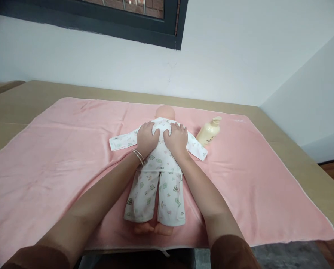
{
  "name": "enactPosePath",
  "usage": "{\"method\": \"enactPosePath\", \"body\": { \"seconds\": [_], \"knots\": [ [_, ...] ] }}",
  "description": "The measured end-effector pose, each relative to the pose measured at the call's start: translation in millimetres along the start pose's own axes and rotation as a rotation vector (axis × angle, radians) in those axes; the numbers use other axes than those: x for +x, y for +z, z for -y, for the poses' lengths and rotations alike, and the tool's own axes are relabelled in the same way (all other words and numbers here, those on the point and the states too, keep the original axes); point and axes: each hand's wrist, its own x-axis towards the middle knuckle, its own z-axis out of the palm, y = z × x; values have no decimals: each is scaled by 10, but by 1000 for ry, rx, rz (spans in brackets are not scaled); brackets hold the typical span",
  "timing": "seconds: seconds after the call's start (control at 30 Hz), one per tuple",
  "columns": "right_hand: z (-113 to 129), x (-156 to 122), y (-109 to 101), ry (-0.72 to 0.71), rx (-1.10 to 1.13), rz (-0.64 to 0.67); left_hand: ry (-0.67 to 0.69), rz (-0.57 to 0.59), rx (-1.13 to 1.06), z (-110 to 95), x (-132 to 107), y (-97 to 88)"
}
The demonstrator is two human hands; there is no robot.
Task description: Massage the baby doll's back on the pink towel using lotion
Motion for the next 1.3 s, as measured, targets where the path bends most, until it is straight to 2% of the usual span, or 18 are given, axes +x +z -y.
{"method": "enactPosePath", "body": {
  "seconds": [0.07, 0.23, 0.47, 0.63, 0.8, 0.97, 1.17, 1.3],
  "knots": [
    [16, -25, -4, 20, -31, -8, 2, 4, 31, -10, -4, -6],
    [-10, 8, 14, -51, -68, 26, 0, 15, 77, 12, 6, 16],
    [-96, 124, 27, -152, -97, 120, 171, 141, 10, 84, 73, 40],
    [-95, 85, 38, -214, -50, 96, 141, 42, 26, 60, 11, 21],
    [3, -49, -1, -49, -24, -53, 74, -46, 80, 30, -40, 0],
    [38, -47, -42, 32, -13, -10, 76, -24, 18, 45, -14, 8],
    [-107, 90, 58, -110, 31, 99, 171, 5, 15, 81, 34, 47],
    [-140, 91, 90, -166, 47, 82, 244, 55, -19, 94, 45, 57]
  ]
}}
